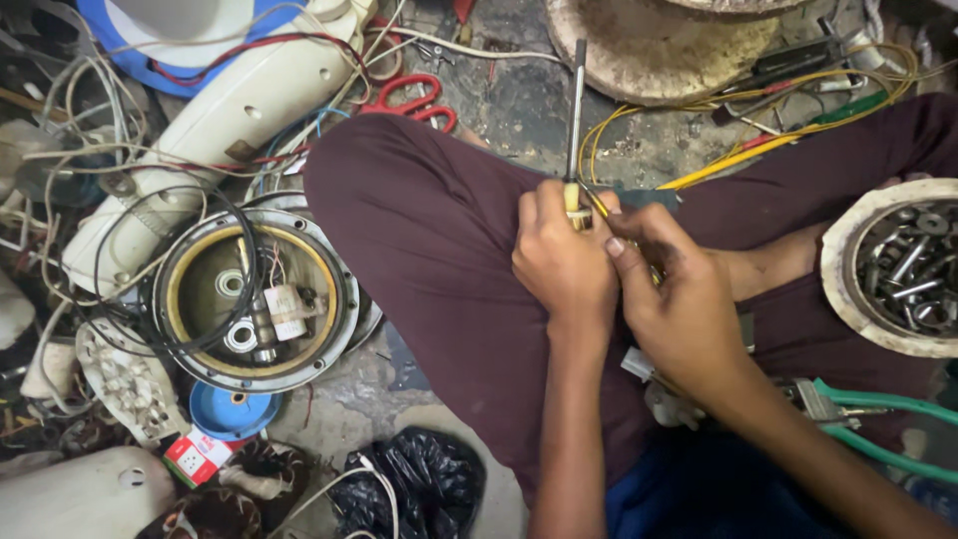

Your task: The person disassembles a small electric motor, removes the rotor, and uses a screwdriver to adjust the internal windings. They then apply glue to the rotor shaft and reassemble the motor components.

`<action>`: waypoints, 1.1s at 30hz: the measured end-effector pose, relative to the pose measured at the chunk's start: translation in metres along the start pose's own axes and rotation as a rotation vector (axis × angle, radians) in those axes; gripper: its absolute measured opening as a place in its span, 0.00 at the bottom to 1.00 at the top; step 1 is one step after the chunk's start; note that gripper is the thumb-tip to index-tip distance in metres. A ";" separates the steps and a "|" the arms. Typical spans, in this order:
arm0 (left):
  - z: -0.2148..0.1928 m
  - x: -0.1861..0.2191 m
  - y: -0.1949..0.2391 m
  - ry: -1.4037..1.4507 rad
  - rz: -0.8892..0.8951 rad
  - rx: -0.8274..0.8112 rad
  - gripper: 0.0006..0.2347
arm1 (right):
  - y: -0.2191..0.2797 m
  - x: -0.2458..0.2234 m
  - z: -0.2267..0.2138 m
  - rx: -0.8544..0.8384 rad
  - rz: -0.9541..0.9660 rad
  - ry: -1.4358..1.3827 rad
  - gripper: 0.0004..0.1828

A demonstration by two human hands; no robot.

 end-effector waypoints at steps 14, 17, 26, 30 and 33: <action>-0.018 0.022 0.001 0.162 0.168 0.028 0.07 | -0.029 0.059 -0.111 -0.054 0.344 0.469 0.12; -0.030 0.034 -0.005 0.236 0.236 -0.006 0.11 | -0.029 0.054 -0.123 -0.014 0.157 0.671 0.16; -0.054 0.086 -0.014 0.210 0.612 -0.325 0.34 | -0.019 0.043 -0.116 -0.178 0.252 -0.494 0.21; -0.060 0.102 -0.017 0.130 0.651 -0.470 0.36 | -0.010 0.040 -0.115 -0.142 0.114 -0.636 0.19; -0.057 0.112 -0.018 0.129 0.679 -0.485 0.34 | -0.006 0.039 -0.121 -0.190 0.032 -0.774 0.15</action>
Point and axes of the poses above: each hand's wrist, its own y-axis away from the middle knuckle, its own z-axis out of the palm, x = y × z, the point moved 2 cm from there along -y, towards the middle knuckle, and after that the axes turned 13 degrees about z, right-handed, at the moved point
